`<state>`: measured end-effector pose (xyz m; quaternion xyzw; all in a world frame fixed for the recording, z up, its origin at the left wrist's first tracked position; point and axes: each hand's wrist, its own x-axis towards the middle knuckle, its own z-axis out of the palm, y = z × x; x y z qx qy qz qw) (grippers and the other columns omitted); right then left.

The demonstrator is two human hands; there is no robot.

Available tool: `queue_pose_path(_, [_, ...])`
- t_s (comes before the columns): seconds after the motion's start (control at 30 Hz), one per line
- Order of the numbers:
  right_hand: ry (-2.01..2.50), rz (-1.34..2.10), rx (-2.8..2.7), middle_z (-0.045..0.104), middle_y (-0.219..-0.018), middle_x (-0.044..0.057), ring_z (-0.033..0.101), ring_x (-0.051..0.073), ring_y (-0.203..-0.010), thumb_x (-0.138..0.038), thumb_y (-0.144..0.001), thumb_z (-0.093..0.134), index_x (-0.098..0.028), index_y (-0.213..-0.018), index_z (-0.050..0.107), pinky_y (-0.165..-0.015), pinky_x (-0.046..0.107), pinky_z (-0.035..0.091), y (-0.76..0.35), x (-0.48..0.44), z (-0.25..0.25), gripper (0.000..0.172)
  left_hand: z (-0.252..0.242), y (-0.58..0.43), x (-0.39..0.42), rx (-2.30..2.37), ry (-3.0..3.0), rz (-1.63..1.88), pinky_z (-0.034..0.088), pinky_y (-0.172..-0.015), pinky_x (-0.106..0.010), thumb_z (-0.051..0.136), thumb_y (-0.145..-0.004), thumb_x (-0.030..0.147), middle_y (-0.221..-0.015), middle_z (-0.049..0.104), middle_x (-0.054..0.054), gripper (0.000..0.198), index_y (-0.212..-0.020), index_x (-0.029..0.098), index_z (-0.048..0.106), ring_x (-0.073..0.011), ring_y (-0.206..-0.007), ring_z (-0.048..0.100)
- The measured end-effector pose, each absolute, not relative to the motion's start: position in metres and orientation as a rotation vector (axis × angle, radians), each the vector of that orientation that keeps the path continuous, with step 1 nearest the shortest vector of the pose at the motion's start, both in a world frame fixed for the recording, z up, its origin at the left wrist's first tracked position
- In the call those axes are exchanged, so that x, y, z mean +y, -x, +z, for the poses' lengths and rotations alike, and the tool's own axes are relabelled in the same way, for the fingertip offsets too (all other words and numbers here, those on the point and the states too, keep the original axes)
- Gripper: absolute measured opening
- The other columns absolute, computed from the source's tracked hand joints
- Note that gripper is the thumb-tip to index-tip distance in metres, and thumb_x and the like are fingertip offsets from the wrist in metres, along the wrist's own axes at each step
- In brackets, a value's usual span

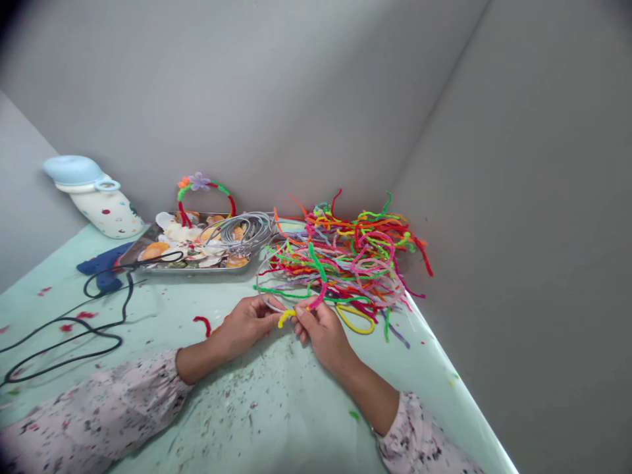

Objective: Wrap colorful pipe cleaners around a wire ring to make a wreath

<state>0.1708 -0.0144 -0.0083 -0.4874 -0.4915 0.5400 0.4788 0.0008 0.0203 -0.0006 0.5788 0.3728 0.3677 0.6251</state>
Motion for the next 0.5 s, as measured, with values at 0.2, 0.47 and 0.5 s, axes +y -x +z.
queue_pose_path(0.2, [1.197, 1.299, -1.220, 0.059, -0.063, -0.003, 0.050, 0.010, -0.048, -0.046, -0.084, 0.058, -0.019, -0.088, 0.055, -0.047, 0.024, 0.041, -0.1713, -0.0151, -0.0113, 0.028, -0.0043, 0.0002, 0.0209, 0.863, -1.334, 0.838, 0.035, -0.049, -0.022, 0.073, -0.073, 0.036, -0.062, 0.057, 0.002, 0.027, -0.078, 0.013, 0.062, -0.0066, -0.048, 0.042])
queue_pose_path(0.47, [1.193, 1.253, -1.269, 0.058, -0.064, -0.003, 0.051, 0.010, -0.050, -0.044, -0.087, 0.056, -0.019, -0.085, 0.055, -0.050, 0.024, 0.041, -0.1706, -0.0180, -0.0120, 0.025, -0.0032, 0.0017, 0.0222, 0.842, -1.337, 0.848, 0.037, -0.052, -0.023, 0.073, -0.072, 0.036, -0.060, 0.058, 0.001, 0.026, -0.079, 0.014, 0.062, -0.0105, -0.055, 0.049])
queue_pose_path(0.5, [1.192, 1.250, -1.271, 0.058, -0.064, -0.003, 0.051, 0.010, -0.051, -0.043, -0.087, 0.056, -0.019, -0.085, 0.056, -0.050, 0.024, 0.041, -0.1706, -0.0183, -0.0121, 0.025, -0.0027, 0.0019, 0.0222, 0.842, -1.338, 0.847, 0.037, -0.052, -0.023, 0.073, -0.072, 0.036, -0.059, 0.058, 0.001, 0.026, -0.079, 0.014, 0.063, -0.0108, -0.055, 0.050])
